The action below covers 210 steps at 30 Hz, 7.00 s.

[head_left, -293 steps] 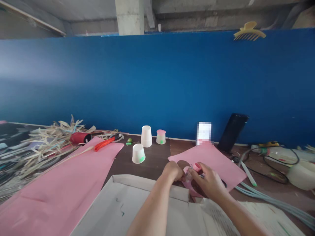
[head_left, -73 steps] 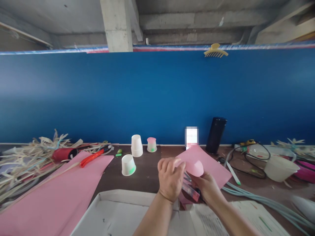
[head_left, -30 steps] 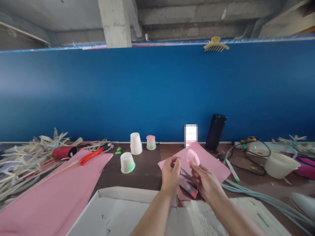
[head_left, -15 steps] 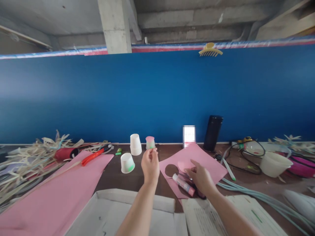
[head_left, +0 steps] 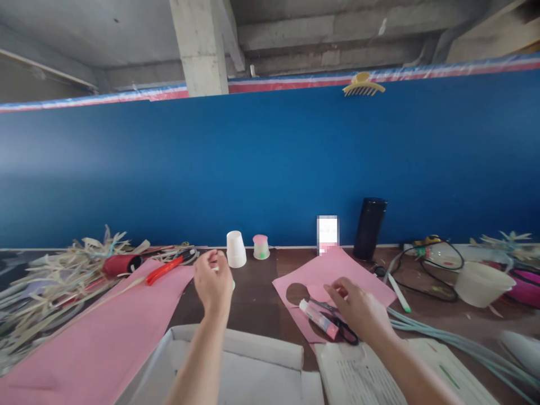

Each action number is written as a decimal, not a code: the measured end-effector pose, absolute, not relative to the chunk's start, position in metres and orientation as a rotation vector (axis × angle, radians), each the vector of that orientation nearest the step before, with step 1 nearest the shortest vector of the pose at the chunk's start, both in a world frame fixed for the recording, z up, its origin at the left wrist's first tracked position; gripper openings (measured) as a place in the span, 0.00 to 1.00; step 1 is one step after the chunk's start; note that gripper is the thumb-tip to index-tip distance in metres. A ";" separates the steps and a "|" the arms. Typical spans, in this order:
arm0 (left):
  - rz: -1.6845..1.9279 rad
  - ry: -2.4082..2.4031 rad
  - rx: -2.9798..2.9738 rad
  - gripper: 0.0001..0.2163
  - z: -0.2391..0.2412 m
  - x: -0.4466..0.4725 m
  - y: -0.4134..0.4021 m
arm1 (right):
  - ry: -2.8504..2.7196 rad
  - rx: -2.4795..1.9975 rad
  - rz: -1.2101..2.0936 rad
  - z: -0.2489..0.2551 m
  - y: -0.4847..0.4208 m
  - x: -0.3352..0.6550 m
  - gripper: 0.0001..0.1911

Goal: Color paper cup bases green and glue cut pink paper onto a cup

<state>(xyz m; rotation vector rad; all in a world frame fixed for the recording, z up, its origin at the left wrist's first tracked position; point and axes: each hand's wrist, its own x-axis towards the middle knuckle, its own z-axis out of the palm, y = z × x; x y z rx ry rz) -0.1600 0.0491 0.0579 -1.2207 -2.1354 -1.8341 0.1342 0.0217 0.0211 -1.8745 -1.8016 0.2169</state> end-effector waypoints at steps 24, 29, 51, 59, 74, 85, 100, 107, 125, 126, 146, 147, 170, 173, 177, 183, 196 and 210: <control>-1.130 -2.644 -1.348 0.35 -0.008 -0.183 0.062 | -2.221 -1.836 0.246 0.019 -0.003 0.117 0.13; -1.074 -2.665 -1.359 0.30 -0.009 -0.185 0.064 | -2.196 -1.782 0.253 0.016 -0.002 0.118 0.09; -1.553 -1.810 -2.723 0.24 0.008 -0.080 0.006 | -1.183 -1.005 0.667 0.057 -0.012 0.109 0.13; -1.358 -1.820 -2.870 0.22 0.003 -0.076 0.007 | -1.434 -1.057 0.785 0.051 -0.016 0.102 0.20; -1.034 -1.905 -2.918 0.20 0.009 -0.076 0.009 | -1.671 -1.229 0.449 0.041 -0.004 0.090 0.15; -1.008 -1.862 -2.956 0.22 0.013 -0.075 0.009 | -1.722 -1.254 0.480 0.042 -0.001 0.078 0.11; -0.951 -1.920 -2.893 0.23 0.002 -0.076 0.013 | -1.794 -1.336 0.338 0.051 -0.007 0.086 0.15; -0.985 -1.887 -2.897 0.24 0.002 -0.076 0.013 | -1.802 -1.335 0.158 0.043 0.000 0.090 0.11; -0.843 -1.947 -2.936 0.22 0.017 -0.075 0.007 | -1.734 -1.264 0.343 0.039 0.002 0.076 0.13; -0.837 -1.945 -2.922 0.22 0.015 -0.075 0.008 | -1.736 -1.271 0.368 0.041 0.001 0.075 0.13; -0.910 -1.893 -2.902 0.22 0.014 -0.074 0.008 | -1.748 -1.296 0.218 0.030 0.006 0.081 0.13; -0.894 -1.896 -2.906 0.23 0.016 -0.074 0.007 | -1.738 -1.295 0.253 0.030 0.006 0.080 0.13; -0.946 -1.945 -2.839 0.22 0.012 -0.074 0.007 | -0.942 -0.960 0.868 0.036 0.025 0.120 0.13; -0.931 -1.948 -2.880 0.22 0.016 -0.074 0.005 | -0.808 -0.927 0.979 0.034 0.032 0.138 0.13; -1.005 -1.952 -2.893 0.21 0.018 -0.074 0.004 | -0.818 -0.991 1.072 0.026 0.038 0.152 0.11; -1.040 -1.966 -2.903 0.20 0.014 -0.077 0.006 | -0.967 -1.110 1.294 0.026 0.034 0.162 0.13; -1.113 -1.986 -2.902 0.21 0.015 -0.082 0.007 | -1.872 -1.372 1.144 0.025 0.028 0.171 0.20; -1.041 -2.019 -2.842 0.21 0.012 -0.088 0.010 | -2.016 -1.604 0.993 0.026 0.025 0.190 0.12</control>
